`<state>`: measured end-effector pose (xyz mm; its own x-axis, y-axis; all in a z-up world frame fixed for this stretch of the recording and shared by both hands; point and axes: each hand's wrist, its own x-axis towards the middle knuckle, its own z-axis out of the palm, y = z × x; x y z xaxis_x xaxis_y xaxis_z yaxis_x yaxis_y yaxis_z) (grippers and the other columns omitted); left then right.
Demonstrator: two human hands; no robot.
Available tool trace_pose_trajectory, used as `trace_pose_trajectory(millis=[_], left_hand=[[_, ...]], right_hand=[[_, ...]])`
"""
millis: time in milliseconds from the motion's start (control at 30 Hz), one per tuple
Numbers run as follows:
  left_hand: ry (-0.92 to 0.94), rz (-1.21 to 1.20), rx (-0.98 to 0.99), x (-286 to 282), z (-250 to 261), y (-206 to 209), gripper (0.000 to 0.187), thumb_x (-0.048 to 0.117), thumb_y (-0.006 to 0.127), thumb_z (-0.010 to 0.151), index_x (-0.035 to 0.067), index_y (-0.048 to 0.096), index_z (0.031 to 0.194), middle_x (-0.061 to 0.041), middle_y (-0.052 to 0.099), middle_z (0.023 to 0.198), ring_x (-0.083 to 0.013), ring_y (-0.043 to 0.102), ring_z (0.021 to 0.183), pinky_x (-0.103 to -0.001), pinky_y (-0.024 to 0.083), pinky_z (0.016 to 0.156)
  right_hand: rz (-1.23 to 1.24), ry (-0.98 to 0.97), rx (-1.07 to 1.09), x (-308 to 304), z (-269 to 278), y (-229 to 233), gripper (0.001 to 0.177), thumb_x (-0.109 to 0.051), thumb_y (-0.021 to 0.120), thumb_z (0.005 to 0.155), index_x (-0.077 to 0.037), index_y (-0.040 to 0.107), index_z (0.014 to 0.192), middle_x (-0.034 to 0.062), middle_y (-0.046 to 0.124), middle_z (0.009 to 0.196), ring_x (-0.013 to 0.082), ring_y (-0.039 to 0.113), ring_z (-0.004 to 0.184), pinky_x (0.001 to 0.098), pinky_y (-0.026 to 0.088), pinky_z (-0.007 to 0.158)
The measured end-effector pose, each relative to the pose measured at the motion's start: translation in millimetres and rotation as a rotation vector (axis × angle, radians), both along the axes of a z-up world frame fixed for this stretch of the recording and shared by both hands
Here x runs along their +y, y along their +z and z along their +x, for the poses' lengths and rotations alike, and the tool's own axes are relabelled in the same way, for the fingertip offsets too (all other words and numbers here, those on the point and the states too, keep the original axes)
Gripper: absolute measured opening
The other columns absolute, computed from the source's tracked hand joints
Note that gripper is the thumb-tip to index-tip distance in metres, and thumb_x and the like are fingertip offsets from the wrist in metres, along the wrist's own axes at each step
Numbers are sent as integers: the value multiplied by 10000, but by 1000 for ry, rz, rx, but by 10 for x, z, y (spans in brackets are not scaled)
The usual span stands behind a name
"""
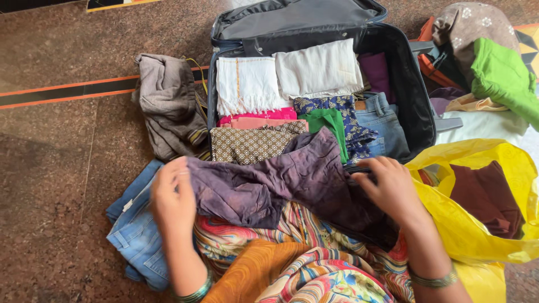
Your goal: The person folds various garments and places them into an open suitcase. They handle patterned tops, solid-colored shirts, and jeans, arranging them neatly inside the luggage.
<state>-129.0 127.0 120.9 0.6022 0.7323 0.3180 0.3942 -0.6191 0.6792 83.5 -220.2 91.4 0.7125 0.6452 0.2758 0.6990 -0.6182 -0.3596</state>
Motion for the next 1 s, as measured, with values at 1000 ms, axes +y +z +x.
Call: trace_pose_trajectory(millis=[1000], left_hand=[[-569, -79, -304, -648, 974, -882, 168, 207, 722, 968, 62, 637, 963, -112, 643, 890, -284, 668, 834, -375, 530, 733]], right_hand=[[109, -234, 331, -364, -308, -131, 330, -325, 788, 775, -111, 723, 1018, 126, 705, 913, 322, 672, 856, 410, 529, 768]])
